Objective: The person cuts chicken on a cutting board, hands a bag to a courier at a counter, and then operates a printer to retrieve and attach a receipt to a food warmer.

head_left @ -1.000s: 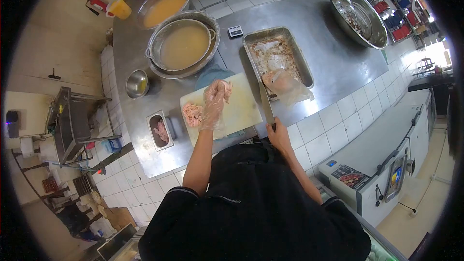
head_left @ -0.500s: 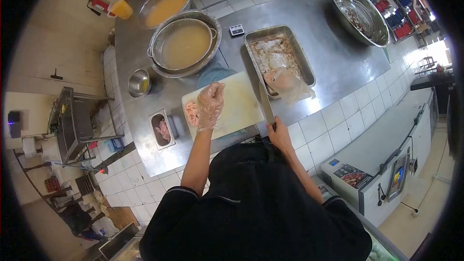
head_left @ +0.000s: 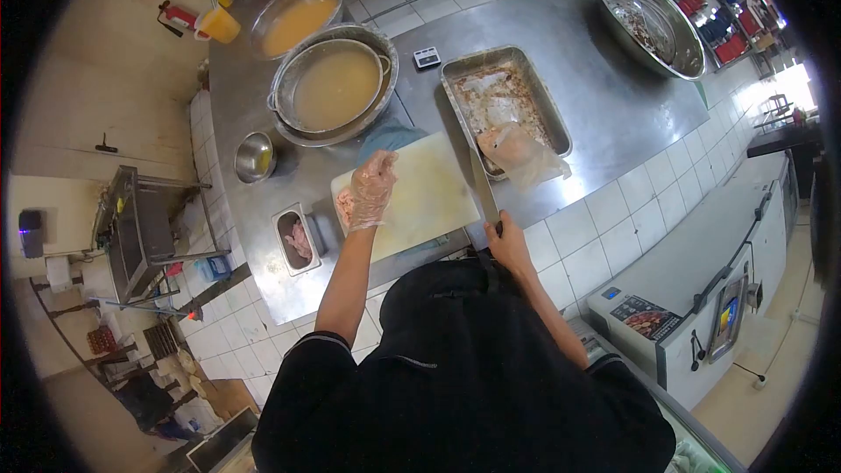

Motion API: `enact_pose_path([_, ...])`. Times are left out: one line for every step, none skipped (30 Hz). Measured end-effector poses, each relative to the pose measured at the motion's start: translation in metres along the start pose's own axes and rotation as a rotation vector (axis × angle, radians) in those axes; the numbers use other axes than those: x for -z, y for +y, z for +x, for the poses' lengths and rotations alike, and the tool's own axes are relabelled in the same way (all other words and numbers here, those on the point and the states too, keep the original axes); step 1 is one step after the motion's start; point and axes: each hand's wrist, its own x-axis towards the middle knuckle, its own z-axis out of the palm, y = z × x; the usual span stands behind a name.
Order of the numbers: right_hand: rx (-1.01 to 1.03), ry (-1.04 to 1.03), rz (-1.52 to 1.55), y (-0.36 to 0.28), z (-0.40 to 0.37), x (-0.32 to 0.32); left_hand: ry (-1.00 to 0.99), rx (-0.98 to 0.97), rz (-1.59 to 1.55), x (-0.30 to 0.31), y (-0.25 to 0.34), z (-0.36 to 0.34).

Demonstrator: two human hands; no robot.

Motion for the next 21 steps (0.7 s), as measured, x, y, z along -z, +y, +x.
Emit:
enact_pose_path([-0.005, 0.000, -0.002, 0.000, 0.001, 0.000, 0.061, -0.007, -0.006, -0.002, 0.002, 0.000])
enact_pose_path([-0.010, -0.001, -0.004, 0.000, 0.001, -0.001, 0.121, -0.013, -0.011, -0.004, 0.004, -0.001])
enact_pose_path([-0.013, 0.001, -0.008, 0.001, 0.002, -0.001, 0.106, 0.049, -0.023, -0.003, 0.009, 0.002])
enact_pose_path([-0.018, 0.002, -0.012, 0.001, 0.002, -0.002, 0.090, 0.113, -0.035, -0.001, 0.016, 0.004])
enact_pose_path([-0.022, 0.003, -0.016, 0.002, 0.002, -0.002, 0.075, 0.177, -0.046, 0.000, 0.019, 0.006])
enact_pose_path([-0.026, -0.009, -0.009, 0.001, 0.003, -0.002, 0.066, 0.225, -0.116, -0.002, 0.015, 0.006])
enact_pose_path([-0.029, -0.020, -0.001, -0.002, 0.003, 0.000, 0.058, 0.273, -0.185, -0.008, 0.005, 0.007])
enact_pose_path([-0.033, -0.030, 0.007, -0.003, 0.003, 0.000, 0.049, 0.320, -0.255, -0.014, -0.005, 0.007])
enact_pose_path([-0.019, -0.015, 0.017, -0.004, 0.003, -0.001, 0.046, 0.262, -0.127, -0.021, -0.012, 0.007])
enact_pose_path([-0.006, -0.002, 0.027, -0.004, 0.003, -0.001, 0.043, 0.204, 0.001, -0.028, -0.019, 0.006])
enact_pose_path([0.007, 0.010, 0.035, -0.004, 0.002, -0.002, 0.040, 0.147, 0.128, -0.036, -0.024, 0.005])
enact_pose_path([-0.005, 0.002, 0.027, -0.005, 0.002, -0.003, 0.036, 0.185, 0.069, -0.045, -0.028, 0.005])
enact_pose_path([-0.017, -0.004, 0.018, -0.006, 0.003, -0.003, 0.031, 0.221, 0.008, -0.056, -0.028, 0.006])
enact_pose_path([-0.031, -0.011, 0.008, -0.007, 0.003, -0.003, 0.025, 0.259, -0.053, -0.066, -0.027, 0.006])
enact_pose_path([-0.046, -0.029, 0.013, -0.012, 0.002, 0.000, 0.028, 0.310, -0.156, -0.073, -0.023, 0.006])
enact_pose_path([-0.062, -0.045, 0.018, -0.019, 0.001, 0.004, 0.029, 0.359, -0.259, -0.081, -0.020, 0.008])
enact_pose_path([-0.080, -0.064, 0.022, -0.024, 0.000, 0.007, 0.029, 0.412, -0.363, -0.086, -0.016, 0.007])
enact_pose_path([-0.065, -0.041, 0.016, -0.023, 0.000, 0.005, 0.059, 0.431, -0.412, -0.093, -0.018, 0.005])
enact_pose_path([-0.049, -0.021, 0.009, -0.021, -0.001, 0.002, 0.091, 0.453, -0.460, -0.102, -0.024, 0.001])
enact_pose_path([-0.033, -0.002, 0.001, -0.019, -0.001, -0.001, 0.125, 0.476, -0.509, -0.110, -0.030, -0.004])
enact_pose_path([-0.038, -0.009, -0.007, -0.019, -0.002, -0.003, 0.152, 0.459, -0.336, -0.117, -0.042, -0.013])
